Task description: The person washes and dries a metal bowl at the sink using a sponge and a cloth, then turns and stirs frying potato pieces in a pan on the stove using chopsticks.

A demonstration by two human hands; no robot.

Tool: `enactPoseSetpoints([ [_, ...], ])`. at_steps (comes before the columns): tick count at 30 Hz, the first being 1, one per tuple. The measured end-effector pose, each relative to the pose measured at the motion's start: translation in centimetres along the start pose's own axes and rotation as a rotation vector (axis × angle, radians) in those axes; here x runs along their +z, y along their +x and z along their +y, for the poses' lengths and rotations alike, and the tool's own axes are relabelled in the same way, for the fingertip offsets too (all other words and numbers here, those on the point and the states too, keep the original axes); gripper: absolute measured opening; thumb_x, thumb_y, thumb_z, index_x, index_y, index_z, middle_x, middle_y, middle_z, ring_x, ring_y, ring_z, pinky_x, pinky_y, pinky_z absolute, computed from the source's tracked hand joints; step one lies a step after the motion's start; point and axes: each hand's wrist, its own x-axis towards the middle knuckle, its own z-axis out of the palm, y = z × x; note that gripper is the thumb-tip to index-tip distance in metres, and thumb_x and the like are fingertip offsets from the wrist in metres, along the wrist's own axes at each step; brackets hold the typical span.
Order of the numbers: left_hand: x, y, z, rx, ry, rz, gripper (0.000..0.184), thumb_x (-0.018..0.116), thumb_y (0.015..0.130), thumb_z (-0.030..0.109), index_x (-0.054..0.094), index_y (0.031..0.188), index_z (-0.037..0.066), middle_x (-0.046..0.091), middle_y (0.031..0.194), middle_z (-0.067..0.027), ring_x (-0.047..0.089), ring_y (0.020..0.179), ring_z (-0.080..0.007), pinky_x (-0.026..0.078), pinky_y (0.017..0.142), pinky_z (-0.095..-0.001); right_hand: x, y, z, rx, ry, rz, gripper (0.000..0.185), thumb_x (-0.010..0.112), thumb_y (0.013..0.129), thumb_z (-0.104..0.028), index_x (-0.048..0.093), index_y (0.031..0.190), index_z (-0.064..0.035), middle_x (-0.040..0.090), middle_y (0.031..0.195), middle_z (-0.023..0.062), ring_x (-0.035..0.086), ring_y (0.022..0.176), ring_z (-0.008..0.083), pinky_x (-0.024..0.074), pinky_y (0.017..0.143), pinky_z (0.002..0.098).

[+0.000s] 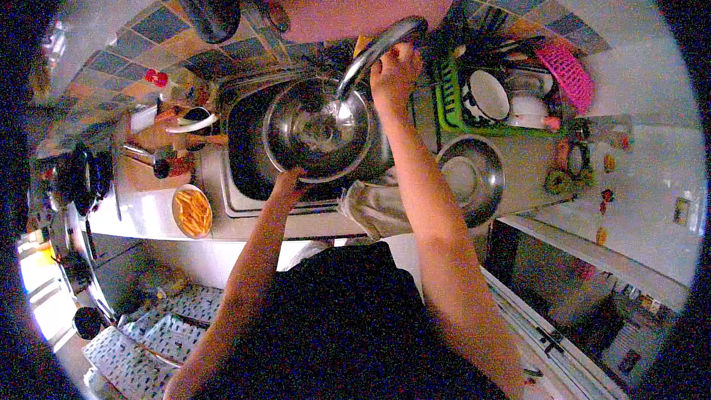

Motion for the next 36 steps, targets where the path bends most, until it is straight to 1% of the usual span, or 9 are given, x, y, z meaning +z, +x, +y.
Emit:
enactPoseSetpoints([
  [3,0.3,-1.5,0.4,0.07,0.053,-0.063,0.019,0.053,0.076,0.004,0.052,0.094,0.0,0.057,0.086,-0.0111,0.059,0.069,-0.0211,0.056,0.056,-0.0315,3.2,-1.2,1.2,0.106,0.233,-0.087,0.031,0.058,0.077,-0.015,0.06,0.108,-0.0116,0.051,0.107,0.0166,0.047,0.101,0.0385,0.037,0.087,0.0457],
  [9,1.4,-3.0,1.3,0.013,0.039,-0.003,0.022,0.053,0.076,0.005,0.052,0.097,0.0,0.057,0.087,-0.0103,0.06,0.074,-0.0215,0.056,0.058,-0.031,-1.3,-3.7,-1.8,0.006,0.328,0.058,0.035,0.058,0.073,-0.001,0.052,0.106,-0.0063,0.053,0.101,0.0166,0.052,0.095,0.0329,0.0414,0.082,0.0387],
  [13,1.6,-3.7,1.7,0.08,0.148,0.002,0.025,0.053,0.078,0.008,0.05,0.102,0.002,0.057,0.087,-0.0085,0.06,0.076,-0.0213,0.056,0.06,-0.0308,-2.6,-10.3,-1.3,0.389,0.377,-0.153,0.033,0.062,0.068,-0.001,0.051,0.099,-0.0031,0.055,0.093,0.0159,0.052,0.089,0.0337,0.0414,0.082,0.0413],
  [16,1.6,-4.8,2.6,0.108,0.269,0.031,0.029,0.053,0.078,0.011,0.049,0.107,0.005,0.057,0.09,-0.0077,0.06,0.077,-0.0207,0.055,0.062,-0.0306,-1.0,-15.3,-1.2,0.403,0.233,-0.213,0.025,0.06,0.072,0.001,0.051,0.095,-0.0035,0.053,0.087,0.0094,0.052,0.078,0.0232,0.0432,0.072,0.0342],
  [19,1.5,-5.4,3.3,0.162,0.315,0.042,0.034,0.054,0.078,0.012,0.047,0.111,0.007,0.057,0.092,-0.0071,0.06,0.077,-0.0206,0.054,0.063,-0.0304,-1.3,-15.0,-2.6,0.396,0.406,-0.244,0.027,0.063,0.072,-0.003,0.051,0.096,-0.0035,0.055,0.093,0.0151,0.053,0.091,0.0319,0.0428,0.079,0.0388],
  [23,1.0,-4.5,2.8,0.165,0.343,0.001,0.034,0.053,0.078,0.012,0.048,0.111,0.005,0.057,0.094,-0.0084,0.06,0.081,-0.0216,0.054,0.065,-0.0314,-0.5,-12.1,-2.8,0.651,0.442,-0.195,0.035,0.059,0.075,-0.001,0.045,0.107,-0.0005,0.053,0.085,0.0109,0.053,0.075,0.0234,0.0446,0.065,0.0314],
  [27,2.9,-6.6,3.7,0.057,0.312,-0.024,0.028,0.052,0.078,0.01,0.051,0.103,-0.001,0.056,0.092,-0.0112,0.059,0.082,-0.0219,0.056,0.067,-0.0337,1.8,-10.2,2.3,0.421,-0.124,-0.123,0.064,0.06,0.073,0.0,0.029,0.129,0.0008,0.049,0.111,0.0223,0.055,0.096,0.0348,0.0469,0.08,0.0368],
  [30,3.0,-6.3,3.2,0.04,0.245,-0.085,0.023,0.051,0.078,0.009,0.052,0.098,-0.003,0.057,0.091,-0.0125,0.059,0.081,-0.0222,0.056,0.068,-0.0343,1.6,-7.9,5.3,0.549,-0.066,-0.46,0.068,0.058,0.074,0.0,0.024,0.132,0.0029,0.041,0.121,0.0277,0.05,0.106,0.039,0.0457,0.087,0.0393],
  [36,2.3,-3.9,2.0,-0.006,0.17,-0.134,0.019,0.051,0.079,0.009,0.053,0.093,-0.002,0.057,0.089,-0.0113,0.059,0.081,-0.0221,0.056,0.069,-0.034,1.4,-7.3,5.4,0.514,-0.195,-0.61,0.065,0.057,0.074,-0.004,0.026,0.13,0.0052,0.041,0.122,0.0272,0.048,0.109,0.0374,0.0458,0.088,0.0381],
])
